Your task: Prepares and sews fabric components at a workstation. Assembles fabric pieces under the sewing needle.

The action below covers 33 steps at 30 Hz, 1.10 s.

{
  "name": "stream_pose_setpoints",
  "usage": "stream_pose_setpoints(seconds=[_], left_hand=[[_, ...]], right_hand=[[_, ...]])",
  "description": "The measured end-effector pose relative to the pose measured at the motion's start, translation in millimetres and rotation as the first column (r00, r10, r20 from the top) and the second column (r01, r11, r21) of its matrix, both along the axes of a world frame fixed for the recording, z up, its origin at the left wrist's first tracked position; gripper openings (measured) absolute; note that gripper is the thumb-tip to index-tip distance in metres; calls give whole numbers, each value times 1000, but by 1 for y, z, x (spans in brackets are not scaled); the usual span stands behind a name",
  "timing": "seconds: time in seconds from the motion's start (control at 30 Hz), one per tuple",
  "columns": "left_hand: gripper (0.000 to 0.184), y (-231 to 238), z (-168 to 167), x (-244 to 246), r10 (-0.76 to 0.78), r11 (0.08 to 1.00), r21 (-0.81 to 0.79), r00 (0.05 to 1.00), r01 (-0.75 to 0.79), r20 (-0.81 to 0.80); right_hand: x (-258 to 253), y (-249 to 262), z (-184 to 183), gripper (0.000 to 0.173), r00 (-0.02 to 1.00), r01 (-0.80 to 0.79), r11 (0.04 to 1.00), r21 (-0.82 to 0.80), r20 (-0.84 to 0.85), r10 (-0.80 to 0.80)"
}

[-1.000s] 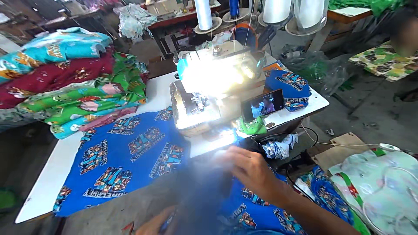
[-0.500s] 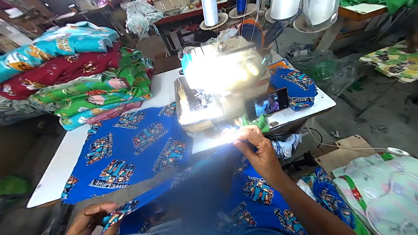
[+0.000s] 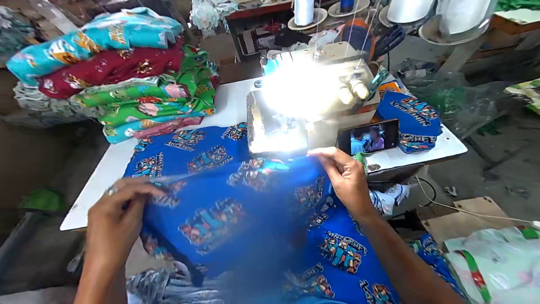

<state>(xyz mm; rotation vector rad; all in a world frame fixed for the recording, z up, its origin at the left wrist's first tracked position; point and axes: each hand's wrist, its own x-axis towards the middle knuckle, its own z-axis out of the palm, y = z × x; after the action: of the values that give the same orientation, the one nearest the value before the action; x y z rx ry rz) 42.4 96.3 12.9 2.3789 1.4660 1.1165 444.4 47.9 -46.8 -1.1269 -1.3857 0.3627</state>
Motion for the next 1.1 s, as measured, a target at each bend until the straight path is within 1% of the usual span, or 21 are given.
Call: stream_pose_setpoints(seconds=[0.03,0.1,0.17,0.2,0.23,0.27,0.33,0.37,0.4,0.47,0.57,0.63,0.7,0.77,0.87,0.93,1.03,1.1], left_hand=[[24,23,6,8,-8,1000,26,997,10,-73],[27,61,15,36,43,997,73,988,-33,-145],[28,77,17,76,99,993,80,978,-86,-186],[32,75,14,101,86,994,81,972,-70,-220],[37,64,5,128,42,996,84,966,-20,-257],[39,50,-10,155,-32,993,101,961,62,-273],[38,29,-43,200,-241,941,168,931,293,-274],[41,26,-52,213,-301,920,162,908,357,-291],[44,26,-57,218,-300,920,156,901,361,-314],[44,31,-60,215,-202,948,169,918,271,-340],[47,30,-52,206,-111,979,122,924,166,-367],[50,28,-49,203,-75,987,102,915,126,-396],[53,27,-48,201,-66,990,85,910,110,-408],[53,28,-46,201,-79,990,75,909,120,-410],[52,31,-45,202,-139,979,83,908,186,-395],[51,33,-42,203,-159,976,77,902,206,-401],[52,36,-40,203,-174,973,70,902,218,-395],[54,36,-41,203,-193,972,53,907,229,-374]], right_hand=[[-1,12,2,21,997,23,999,23,76,-24],[-6,34,6,21,980,60,997,57,189,-69],[-12,52,6,23,963,90,993,80,249,-107],[-14,60,4,24,958,102,991,82,259,-120],[-16,65,0,23,959,116,990,77,252,-132],[-17,67,-4,23,963,127,990,62,232,-138],[-19,65,-14,25,977,146,989,-4,155,-144],[-20,61,-20,28,986,143,988,-55,89,-138],[-21,55,-27,31,993,119,988,-100,4,-119],[-26,38,-40,36,980,3,985,-175,-195,-37],[-39,10,-52,38,886,-228,934,-273,-457,83],[-47,-1,-57,39,815,-351,882,-314,-566,123],[-54,-6,-59,37,769,-416,853,-316,-622,144],[-58,-5,-59,34,760,-427,850,-309,-632,152],[-56,-3,-56,30,772,-406,862,-303,-619,146],[-54,-3,-56,27,798,-360,894,-268,-585,146],[-50,-3,-60,20,886,-252,959,-133,-429,174],[-44,2,-55,22,959,-197,975,-101,-229,170]])
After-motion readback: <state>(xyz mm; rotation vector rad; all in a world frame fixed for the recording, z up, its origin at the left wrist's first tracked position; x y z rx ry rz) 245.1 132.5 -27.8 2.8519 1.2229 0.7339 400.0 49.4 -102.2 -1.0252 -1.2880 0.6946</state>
